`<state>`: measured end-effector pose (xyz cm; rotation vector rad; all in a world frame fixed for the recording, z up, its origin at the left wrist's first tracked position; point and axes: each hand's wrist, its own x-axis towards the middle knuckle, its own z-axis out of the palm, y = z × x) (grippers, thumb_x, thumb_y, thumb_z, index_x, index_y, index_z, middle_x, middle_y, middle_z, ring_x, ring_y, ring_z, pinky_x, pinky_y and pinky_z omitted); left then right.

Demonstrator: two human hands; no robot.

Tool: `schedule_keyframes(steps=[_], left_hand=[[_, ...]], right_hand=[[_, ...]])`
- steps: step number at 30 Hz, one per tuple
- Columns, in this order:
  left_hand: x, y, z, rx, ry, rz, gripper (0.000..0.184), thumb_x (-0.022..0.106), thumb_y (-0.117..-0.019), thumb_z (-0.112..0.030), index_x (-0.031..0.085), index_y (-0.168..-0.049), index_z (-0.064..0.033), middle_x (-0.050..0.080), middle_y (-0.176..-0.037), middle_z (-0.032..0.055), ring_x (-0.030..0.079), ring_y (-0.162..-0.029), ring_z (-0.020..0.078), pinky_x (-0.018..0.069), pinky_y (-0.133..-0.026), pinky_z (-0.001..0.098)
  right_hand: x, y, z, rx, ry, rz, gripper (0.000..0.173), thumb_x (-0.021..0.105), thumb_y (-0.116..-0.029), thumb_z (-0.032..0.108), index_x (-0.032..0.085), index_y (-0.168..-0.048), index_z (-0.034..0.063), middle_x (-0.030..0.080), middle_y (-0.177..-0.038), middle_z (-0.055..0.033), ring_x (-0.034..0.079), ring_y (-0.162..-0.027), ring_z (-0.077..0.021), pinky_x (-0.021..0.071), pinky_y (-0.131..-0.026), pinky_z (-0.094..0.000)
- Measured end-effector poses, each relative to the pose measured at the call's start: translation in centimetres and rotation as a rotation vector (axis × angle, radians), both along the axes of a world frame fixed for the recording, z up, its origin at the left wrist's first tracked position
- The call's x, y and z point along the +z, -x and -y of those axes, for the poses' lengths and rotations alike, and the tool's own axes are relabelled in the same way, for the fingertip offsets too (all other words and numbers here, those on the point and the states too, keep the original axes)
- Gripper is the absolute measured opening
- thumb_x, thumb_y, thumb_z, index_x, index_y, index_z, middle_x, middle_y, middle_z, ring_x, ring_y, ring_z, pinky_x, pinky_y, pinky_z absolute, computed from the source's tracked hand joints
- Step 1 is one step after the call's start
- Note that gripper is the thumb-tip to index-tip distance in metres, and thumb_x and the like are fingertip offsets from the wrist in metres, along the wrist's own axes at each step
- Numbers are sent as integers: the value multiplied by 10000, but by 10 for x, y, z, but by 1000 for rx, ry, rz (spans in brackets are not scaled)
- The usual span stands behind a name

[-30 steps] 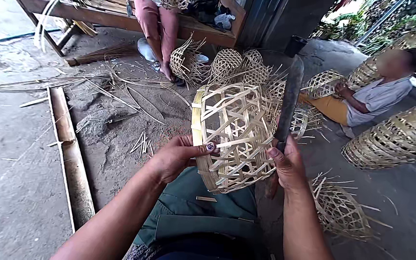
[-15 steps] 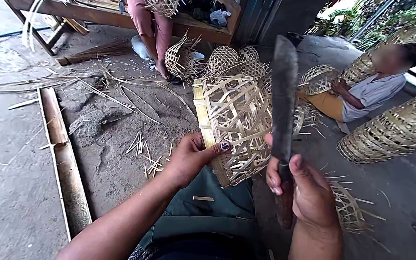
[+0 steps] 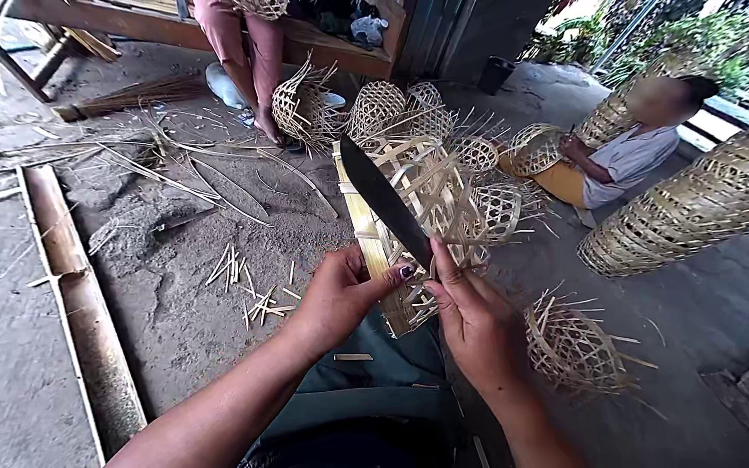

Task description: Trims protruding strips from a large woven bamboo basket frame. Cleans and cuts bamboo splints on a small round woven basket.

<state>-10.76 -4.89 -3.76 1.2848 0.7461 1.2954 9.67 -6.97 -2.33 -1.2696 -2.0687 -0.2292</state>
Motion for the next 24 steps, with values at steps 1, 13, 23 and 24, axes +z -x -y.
schedule_keyframes(steps=[1, 13, 23, 24], left_hand=[[-1, 0, 0, -4, -11, 3, 165, 713, -966, -126, 702, -1066, 5, 764, -907, 95, 752, -844, 168, 633, -835, 324], [2, 18, -12, -149, -47, -99, 158, 683, -995, -176, 704, -917, -41, 705, -762, 6, 633, -584, 40, 525, -510, 176], [-6, 60, -16, -134, -128, -155, 158, 692, -985, -203, 682, -875, -90, 676, -734, -41, 631, -632, 32, 537, -584, 183], [-7, 74, -17, -145, -127, -154, 147, 691, -984, -192, 683, -877, -92, 694, -754, -37, 661, -673, 43, 568, -639, 200]], right_hand=[[-1, -2, 0, -26, -60, 64, 436, 534, -1068, 358, 579, -1483, 234, 683, -838, -108, 642, -687, -230, 527, -605, -392], [8, -44, -8, -34, -110, 224, 436, 449, -1094, 398, 550, -1504, 288, 610, -779, -131, 592, -649, -290, 462, -563, -441], [22, -97, -19, -198, 4, 37, 480, 416, -1110, 272, 429, -1577, 163, 671, -911, -248, 653, -712, -378, 526, -609, -574], [27, -114, -24, -268, 65, -45, 532, 395, -1114, 272, 319, -1623, 137, 658, -910, -252, 636, -708, -369, 520, -627, -582]])
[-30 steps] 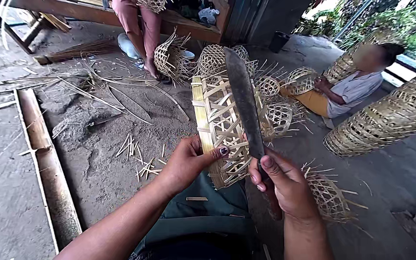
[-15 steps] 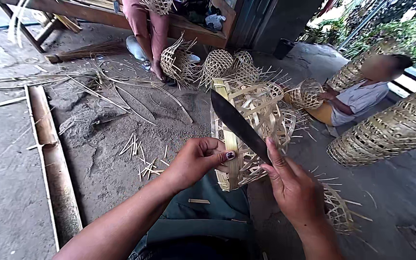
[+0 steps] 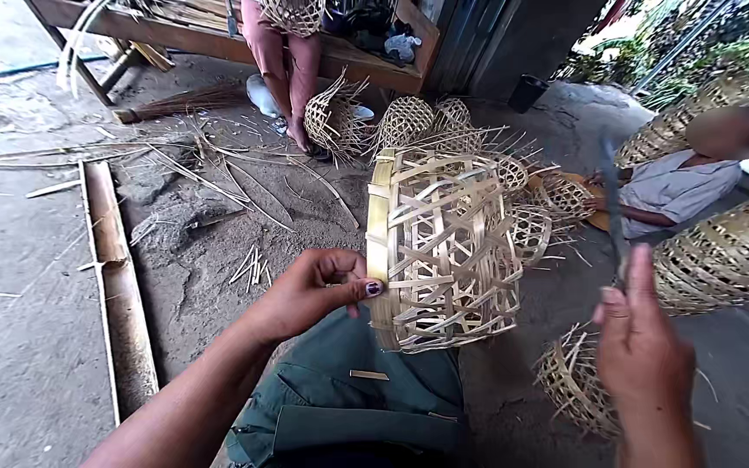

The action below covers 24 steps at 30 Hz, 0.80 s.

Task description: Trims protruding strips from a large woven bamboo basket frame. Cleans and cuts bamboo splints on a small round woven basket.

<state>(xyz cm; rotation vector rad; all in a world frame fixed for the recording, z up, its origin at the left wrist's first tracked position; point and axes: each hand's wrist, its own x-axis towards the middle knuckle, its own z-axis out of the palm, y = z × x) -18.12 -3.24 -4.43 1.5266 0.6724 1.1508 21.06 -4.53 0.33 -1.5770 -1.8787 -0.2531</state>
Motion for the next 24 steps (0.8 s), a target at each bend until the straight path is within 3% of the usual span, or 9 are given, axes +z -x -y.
schedule_keyframes(steps=[1, 3, 4, 6, 10, 14, 17, 21, 24], left_hand=[[-1, 11, -1, -25, 7, -11, 131, 689, -984, -183, 695, -888, -93, 711, -787, -36, 681, -725, 48, 584, -700, 214], [-4, 22, 1, -84, 42, -44, 90, 686, -980, -176, 726, -960, -99, 729, -879, -47, 684, -834, 37, 576, -803, 223], [-4, 22, 2, -106, 62, -27, 89, 687, -977, -171, 726, -1007, -96, 738, -926, -42, 688, -880, 38, 576, -841, 229], [-6, 14, 1, -136, 105, 93, 147, 690, -968, -150, 706, -1100, -86, 754, -1009, 0, 709, -960, 79, 584, -912, 271], [-12, -13, 1, -54, 153, 271, 94, 669, -984, -156, 719, -1043, -102, 763, -956, 14, 727, -934, 112, 586, -945, 334], [-9, -21, 2, 8, 114, 194, 111, 645, -1000, -87, 691, -1078, -23, 756, -910, 38, 734, -798, 111, 630, -780, 274], [-14, -8, -3, -82, 124, 174, 147, 636, -1008, -94, 718, -1089, -2, 766, -942, 64, 743, -785, 130, 638, -758, 275], [-20, 11, -11, -276, 130, 75, 130, 663, -999, -140, 755, -1060, -72, 774, -946, -10, 735, -802, 68, 627, -764, 242], [-19, 10, -9, -196, 187, 68, 112, 687, -979, -162, 764, -1034, -102, 770, -966, -28, 713, -909, 50, 583, -878, 251]], right_hand=[[2, -13, -5, -61, 45, -99, 578, 380, -1116, 304, 231, -1646, 130, 643, -884, -215, 603, -681, -306, 514, -627, -534], [-4, -26, -10, -58, 131, -313, 650, 374, -1109, 376, 125, -1659, 136, 597, -841, -87, 536, -633, -128, 498, -596, -346], [-9, -23, -12, 7, 162, -435, 672, 394, -1100, 396, 116, -1658, 146, 577, -820, -20, 530, -609, -63, 493, -564, -263], [-16, -4, -15, 185, 212, -648, 677, 436, -1090, 373, 131, -1653, 152, 577, -805, 37, 552, -605, -33, 496, -541, -200], [-20, 38, -32, 429, 236, -716, 701, 507, -1067, 373, 172, -1653, 183, 601, -814, 43, 581, -649, -53, 513, -580, -199], [-16, 63, -61, 561, 207, -701, 784, 623, -1004, 410, 221, -1647, 211, 602, -785, 50, 568, -615, -43, 503, -562, -188], [-11, 72, -84, 665, 220, -706, 827, 663, -975, 454, 227, -1641, 229, 586, -814, 61, 543, -604, -25, 484, -538, -173], [-6, 87, -95, 719, 271, -682, 933, 724, -908, 514, 215, -1642, 246, 576, -846, 66, 527, -612, -7, 483, -547, -169], [-5, 91, -93, 733, 331, -687, 957, 757, -871, 530, 256, -1633, 240, 592, -865, 77, 538, -643, 13, 493, -594, -152]])
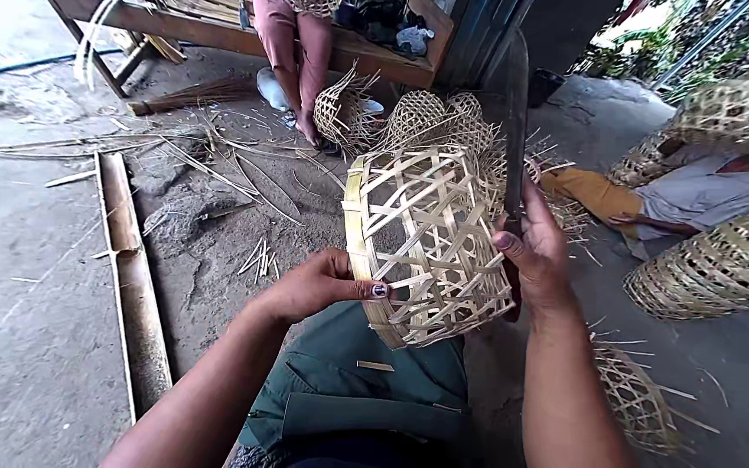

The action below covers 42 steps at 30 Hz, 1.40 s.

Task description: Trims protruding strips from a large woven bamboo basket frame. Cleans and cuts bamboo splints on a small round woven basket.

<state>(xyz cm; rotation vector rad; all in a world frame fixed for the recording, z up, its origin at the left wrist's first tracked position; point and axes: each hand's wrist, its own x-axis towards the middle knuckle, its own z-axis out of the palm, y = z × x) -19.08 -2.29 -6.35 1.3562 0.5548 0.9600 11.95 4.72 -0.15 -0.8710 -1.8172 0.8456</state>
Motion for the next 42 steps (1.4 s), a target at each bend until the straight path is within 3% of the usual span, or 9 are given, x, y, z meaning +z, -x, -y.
schedule_keyframes(steps=[6, 13, 16, 18, 21, 26, 31, 38, 42], left_hand=[[-6, -36, 6, 362, -21, 68, 71, 741, -901, -76, 719, -944, -24, 754, -835, 51, 738, -790, 129, 631, -793, 313], [1, -61, 7, 655, -133, -289, 126, 755, -816, -205, 656, -786, -134, 664, -640, -61, 650, -571, 27, 564, -544, 242], [7, -48, 8, 387, -38, -85, 143, 754, -883, -120, 694, -995, -54, 747, -836, 22, 728, -764, 103, 625, -737, 286], [10, -35, 10, 154, 68, 125, 461, 740, -912, -129, 576, -1331, -29, 719, -1112, 102, 712, -1004, 179, 591, -933, 345], [15, -26, 14, 42, 182, 343, 607, 686, -970, -425, 505, -1438, -82, 691, -1216, 139, 690, -1098, 225, 554, -1003, 383], [27, -46, 20, 423, 399, 336, 306, 482, -1094, -268, 661, -1196, -41, 692, -911, 99, 686, -761, 154, 609, -760, 315], [23, -34, 15, 297, 426, 358, 180, 505, -1069, -122, 662, -1091, -36, 729, -997, 103, 720, -930, 193, 600, -903, 400], [18, -27, 8, 5, 189, 111, 100, 653, -967, -56, 749, -966, -83, 764, -950, 26, 725, -918, 106, 598, -875, 289], [32, -38, 15, 114, 145, 105, 95, 655, -974, -46, 750, -966, -46, 756, -912, 49, 722, -857, 109, 609, -814, 272]], right_hand=[[-15, -9, 15, -91, 96, -65, 853, 756, -884, 447, 345, -1600, 232, 528, -846, 71, 527, -670, -15, 505, -635, -180], [-25, -23, 37, -154, 150, -172, 865, 801, -839, 461, 385, -1569, 253, 540, -826, 95, 530, -630, 2, 494, -587, -146], [-28, -26, 45, -161, 136, -226, 902, 815, -833, 437, 371, -1584, 205, 538, -825, 86, 532, -636, -7, 490, -584, -147], [-29, -26, 53, -165, 130, -254, 899, 822, -824, 457, 385, -1569, 205, 550, -837, 95, 539, -641, 3, 495, -588, -138], [-30, -20, 61, -195, 92, -269, 902, 821, -834, 437, 379, -1572, 168, 559, -828, 88, 540, -647, -1, 487, -592, -133], [-32, -8, 67, -188, 78, -239, 951, 835, -816, 423, 353, -1579, 123, 545, -790, 78, 515, -619, -10, 464, -575, -141], [-35, -10, 62, -133, 102, -244, 964, 846, -799, 454, 369, -1570, 126, 521, -819, 87, 501, -641, -1, 467, -601, -136], [-43, -37, 49, 8, 158, -221, 963, 833, -793, 519, 384, -1566, 160, 537, -829, 119, 524, -695, 31, 486, -689, -124], [-34, -34, 56, -330, -18, -143, 866, 798, -862, 425, 399, -1557, 96, 590, -852, 76, 549, -672, -9, 491, -616, -157]])
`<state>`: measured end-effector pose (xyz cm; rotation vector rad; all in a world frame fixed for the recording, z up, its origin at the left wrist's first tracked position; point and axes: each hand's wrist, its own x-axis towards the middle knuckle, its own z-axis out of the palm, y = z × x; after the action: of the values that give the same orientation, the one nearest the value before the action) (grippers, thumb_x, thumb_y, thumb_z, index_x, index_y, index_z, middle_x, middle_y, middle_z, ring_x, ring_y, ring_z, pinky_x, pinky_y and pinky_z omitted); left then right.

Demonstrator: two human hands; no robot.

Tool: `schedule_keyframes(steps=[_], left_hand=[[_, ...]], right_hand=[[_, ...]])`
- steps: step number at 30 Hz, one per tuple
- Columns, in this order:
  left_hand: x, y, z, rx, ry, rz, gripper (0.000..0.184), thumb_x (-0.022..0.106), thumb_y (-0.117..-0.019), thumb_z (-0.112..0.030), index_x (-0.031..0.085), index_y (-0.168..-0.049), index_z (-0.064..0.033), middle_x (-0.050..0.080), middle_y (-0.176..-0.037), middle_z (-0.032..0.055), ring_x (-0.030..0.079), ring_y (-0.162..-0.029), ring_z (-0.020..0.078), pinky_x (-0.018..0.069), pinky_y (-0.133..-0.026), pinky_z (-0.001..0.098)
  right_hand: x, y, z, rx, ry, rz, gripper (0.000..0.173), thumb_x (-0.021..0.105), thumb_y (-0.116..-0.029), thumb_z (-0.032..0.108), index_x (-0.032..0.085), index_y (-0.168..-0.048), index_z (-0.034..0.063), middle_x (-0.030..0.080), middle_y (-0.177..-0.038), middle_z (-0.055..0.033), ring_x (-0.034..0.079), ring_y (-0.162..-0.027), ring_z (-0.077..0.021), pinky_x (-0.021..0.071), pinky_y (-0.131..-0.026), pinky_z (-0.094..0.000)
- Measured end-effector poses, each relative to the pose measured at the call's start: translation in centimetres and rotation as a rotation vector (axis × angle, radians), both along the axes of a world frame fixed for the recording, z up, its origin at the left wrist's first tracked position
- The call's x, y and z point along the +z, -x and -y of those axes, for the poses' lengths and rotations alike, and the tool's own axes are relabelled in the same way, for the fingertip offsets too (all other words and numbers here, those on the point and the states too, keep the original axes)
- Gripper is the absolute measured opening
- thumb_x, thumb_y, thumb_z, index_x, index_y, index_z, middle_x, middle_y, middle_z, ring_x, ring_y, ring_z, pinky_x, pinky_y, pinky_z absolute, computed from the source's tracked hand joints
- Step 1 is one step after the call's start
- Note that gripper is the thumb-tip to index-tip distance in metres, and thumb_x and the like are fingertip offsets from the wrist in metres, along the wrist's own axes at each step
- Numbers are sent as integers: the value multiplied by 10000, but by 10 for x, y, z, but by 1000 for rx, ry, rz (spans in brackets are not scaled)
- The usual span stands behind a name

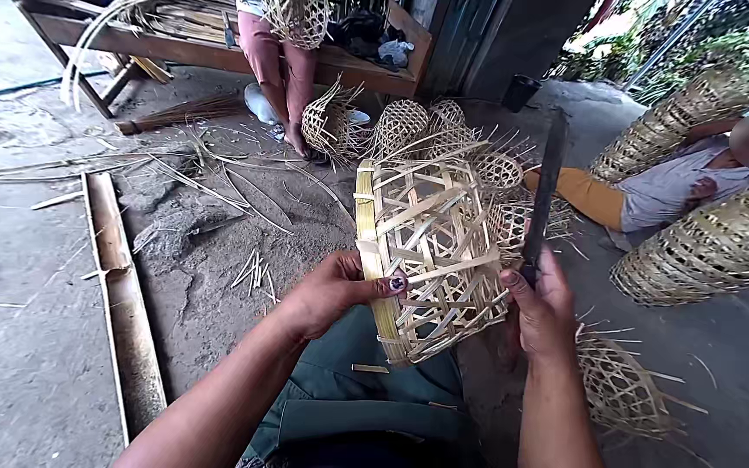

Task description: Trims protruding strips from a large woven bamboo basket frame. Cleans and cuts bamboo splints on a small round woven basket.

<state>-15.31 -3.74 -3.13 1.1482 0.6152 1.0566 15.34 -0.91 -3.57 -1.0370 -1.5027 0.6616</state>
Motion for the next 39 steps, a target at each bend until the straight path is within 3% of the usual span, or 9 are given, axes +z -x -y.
schedule_keyframes(steps=[5, 10, 22, 25, 28, 30, 33, 37, 39], left_hand=[[8, -14, 7, 108, -37, 70, 80, 660, -974, -41, 729, -999, -9, 749, -905, 86, 723, -833, 132, 613, -799, 284], [8, -31, 8, 162, -54, 70, 78, 667, -971, -38, 713, -1018, 3, 752, -903, 102, 734, -824, 149, 619, -799, 291], [6, -48, 17, 114, -134, 41, 89, 695, -964, -67, 720, -1027, -9, 753, -925, 79, 732, -851, 139, 618, -832, 291], [7, -52, 18, 148, -154, 17, 89, 704, -959, -74, 719, -1019, -10, 753, -919, 77, 733, -843, 141, 621, -829, 297], [8, -56, 19, 188, -173, -2, 102, 707, -958, -77, 712, -1026, -2, 756, -907, 79, 738, -831, 143, 625, -820, 296], [9, -60, 20, 219, -216, -16, 111, 715, -954, -85, 703, -1019, 3, 755, -884, 75, 739, -804, 140, 630, -792, 293], [10, -56, 22, 222, -237, -20, 111, 726, -948, -93, 701, -1005, 0, 753, -869, 69, 735, -784, 131, 629, -775, 288], [9, 3, 13, 10, -149, -82, 85, 706, -948, -82, 735, -1021, -48, 754, -916, 32, 725, -849, 109, 615, -822, 278], [2, 21, 6, -18, -108, -136, 70, 711, -932, -94, 757, -981, -75, 757, -891, 14, 720, -825, 89, 610, -789, 258]], right_hand=[[38, 12, 44, 226, 64, -172, 539, 370, -1097, 468, 474, -1463, 86, 572, -750, 51, 515, -567, -52, 484, -535, -203], [51, 22, 68, 609, 312, -331, 607, 475, -1065, 467, 536, -1428, -15, 574, -741, 4, 486, -551, -43, 445, -512, -188], [55, 17, 64, 664, 442, -339, 394, 518, -1073, 338, 568, -1338, 52, 578, -752, -12, 531, -565, -36, 470, -520, -163], [53, 24, 68, 523, 315, -227, 314, 512, -1081, 286, 622, -1235, 36, 586, -733, 3, 529, -570, -31, 470, -523, -162], [42, 37, 73, 195, -29, 231, 344, 511, -1084, 205, 638, -1358, 40, 633, -790, 6, 546, -627, -30, 472, -562, -169], [32, 45, 75, -93, -282, 650, 386, 550, -1068, 271, 630, -1423, 143, 716, -931, -55, 649, -747, -93, 553, -666, -250], [32, 40, 73, -331, -466, 951, 399, 532, -1071, 325, 595, -1464, 294, 643, -824, -112, 607, -663, -246, 476, -567, -399], [80, -46, 55, -529, -128, 870, 539, 423, -1108, 304, 328, -1624, 181, 657, -952, -287, 640, -740, -436, 502, -634, -642], [85, -82, 44, -575, 34, 641, 631, 376, -1107, 376, 157, -1662, 169, 609, -913, -146, 556, -689, -216, 501, -636, -438]])
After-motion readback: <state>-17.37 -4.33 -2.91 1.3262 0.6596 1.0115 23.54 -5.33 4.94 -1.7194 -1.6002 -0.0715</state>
